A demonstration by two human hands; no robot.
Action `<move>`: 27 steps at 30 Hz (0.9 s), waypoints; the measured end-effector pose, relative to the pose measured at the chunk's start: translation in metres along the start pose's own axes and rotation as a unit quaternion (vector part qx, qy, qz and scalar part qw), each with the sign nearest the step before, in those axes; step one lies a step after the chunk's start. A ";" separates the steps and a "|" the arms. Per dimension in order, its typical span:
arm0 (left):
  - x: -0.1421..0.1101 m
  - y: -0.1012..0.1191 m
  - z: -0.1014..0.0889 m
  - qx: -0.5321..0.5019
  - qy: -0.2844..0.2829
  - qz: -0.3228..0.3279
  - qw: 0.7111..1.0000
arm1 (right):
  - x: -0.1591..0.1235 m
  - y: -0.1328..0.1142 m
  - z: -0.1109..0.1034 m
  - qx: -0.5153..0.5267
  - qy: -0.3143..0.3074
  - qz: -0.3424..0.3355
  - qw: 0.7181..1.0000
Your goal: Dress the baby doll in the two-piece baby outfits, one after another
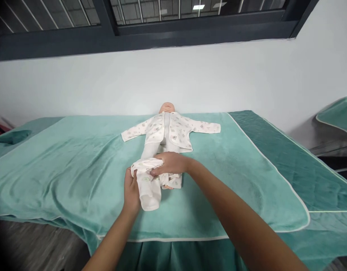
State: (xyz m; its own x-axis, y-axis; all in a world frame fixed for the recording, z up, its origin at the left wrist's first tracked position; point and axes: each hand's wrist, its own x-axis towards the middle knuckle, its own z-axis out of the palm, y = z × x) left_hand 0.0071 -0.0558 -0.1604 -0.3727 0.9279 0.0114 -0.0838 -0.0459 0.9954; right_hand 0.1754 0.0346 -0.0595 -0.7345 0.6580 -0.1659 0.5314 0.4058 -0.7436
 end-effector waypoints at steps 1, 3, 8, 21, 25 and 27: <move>0.006 0.000 -0.001 0.012 0.001 0.021 1.000 | 0.000 0.001 -0.001 0.010 -0.007 0.004 1.000; 0.017 0.003 -0.003 0.037 0.001 0.060 0.998 | 0.002 0.003 -0.001 0.010 0.006 0.012 1.000; 0.050 0.010 -0.008 0.095 -0.040 0.090 0.991 | 0.014 0.008 0.006 -0.042 0.074 0.008 0.996; 0.130 0.014 0.008 0.233 -0.039 0.216 0.947 | 0.029 0.003 0.017 -0.041 0.175 0.103 0.978; 0.132 0.012 0.009 0.211 -0.024 0.227 0.950 | 0.030 0.001 0.025 -0.042 0.229 0.117 0.965; 0.130 0.012 0.008 0.153 -0.024 0.192 0.969 | 0.026 0.000 0.026 -0.032 0.246 0.116 0.962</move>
State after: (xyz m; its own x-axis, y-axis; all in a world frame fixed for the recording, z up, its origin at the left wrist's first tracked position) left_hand -0.0351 0.0672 -0.1461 -0.2783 0.8809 0.3829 0.3330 -0.2854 0.8987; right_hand 0.1454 0.0352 -0.0810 -0.3134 0.9495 0.0163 0.6925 0.2402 -0.6802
